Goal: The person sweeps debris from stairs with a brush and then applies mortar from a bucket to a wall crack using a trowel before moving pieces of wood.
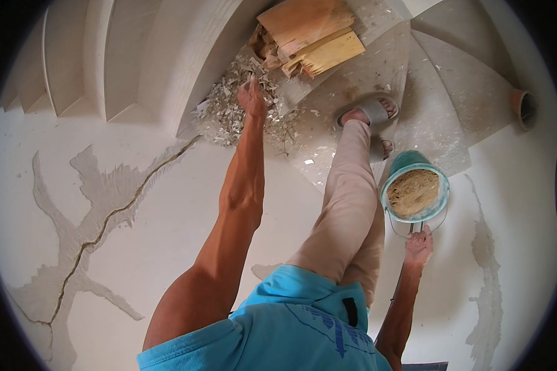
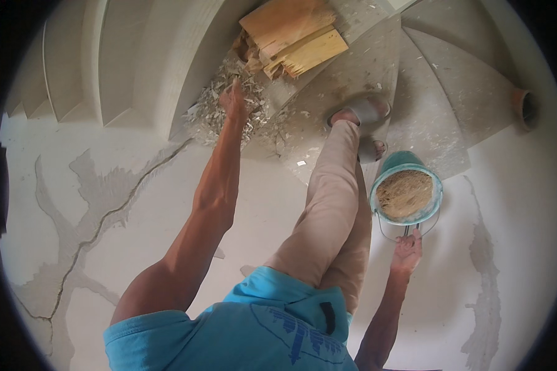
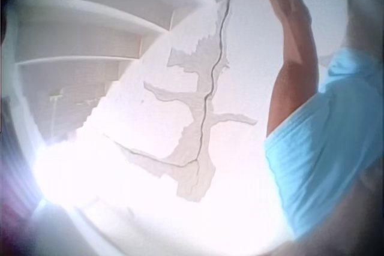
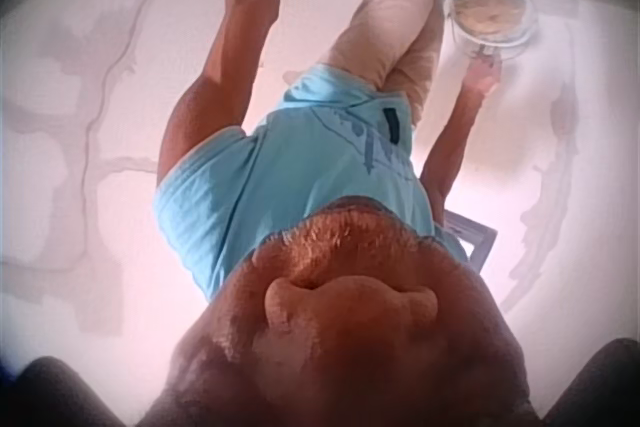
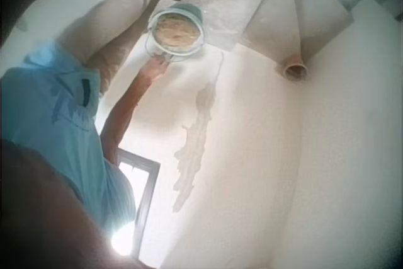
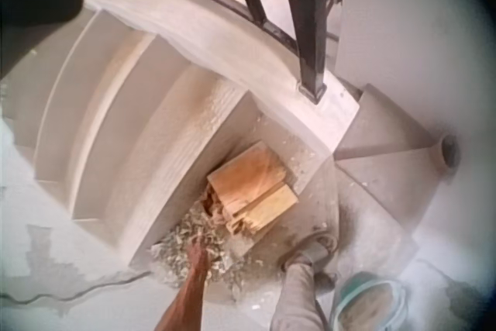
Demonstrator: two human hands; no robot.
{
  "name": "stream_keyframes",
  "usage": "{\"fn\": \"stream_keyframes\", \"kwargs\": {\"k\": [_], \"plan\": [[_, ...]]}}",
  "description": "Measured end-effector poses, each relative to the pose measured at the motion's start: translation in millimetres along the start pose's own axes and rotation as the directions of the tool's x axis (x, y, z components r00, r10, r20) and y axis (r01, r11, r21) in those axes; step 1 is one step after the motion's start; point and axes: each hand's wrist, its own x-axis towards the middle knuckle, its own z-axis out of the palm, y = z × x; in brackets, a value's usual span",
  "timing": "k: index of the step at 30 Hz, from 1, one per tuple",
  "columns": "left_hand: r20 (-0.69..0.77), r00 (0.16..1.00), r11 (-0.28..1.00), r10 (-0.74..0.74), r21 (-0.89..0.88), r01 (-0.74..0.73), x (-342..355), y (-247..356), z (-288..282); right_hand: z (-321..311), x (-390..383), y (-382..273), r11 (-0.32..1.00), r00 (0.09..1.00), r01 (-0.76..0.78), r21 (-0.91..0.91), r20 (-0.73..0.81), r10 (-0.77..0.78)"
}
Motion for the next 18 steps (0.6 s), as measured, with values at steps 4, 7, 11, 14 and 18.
{"fn": "stream_keyframes", "kwargs": {"k": [4,7,11,14,18], "plan": [[0.347,0.886,0.495,0.308,0.737,-0.46,-13,-31,-44,-1,6,1,1.0,0.999,-0.006,0.003,0.048,0.006],[0.635,0.754,0.215,0.168,0.723,-0.657,-24,-15,-35,0,5,3,1.0,0.998,0.002,0.006,0.064,-0.002],[0.752,0.64,-0.067,0.162,0.655,-0.753,-6,-28,-29,9,0,1,1.0,0.996,-0.001,-0.007,0.086,0.001],[0.79,0.597,-0.184,0.138,0.613,-0.769,2,-30,-27,3,4,5,1.0,0.996,0.001,0.015,0.084,-0.002],[0.828,0.526,-0.257,0.194,0.561,-0.787,13,-41,-37,8,4,6,1.0,0.999,-0.002,-0.03,0.05,0.004]]}}
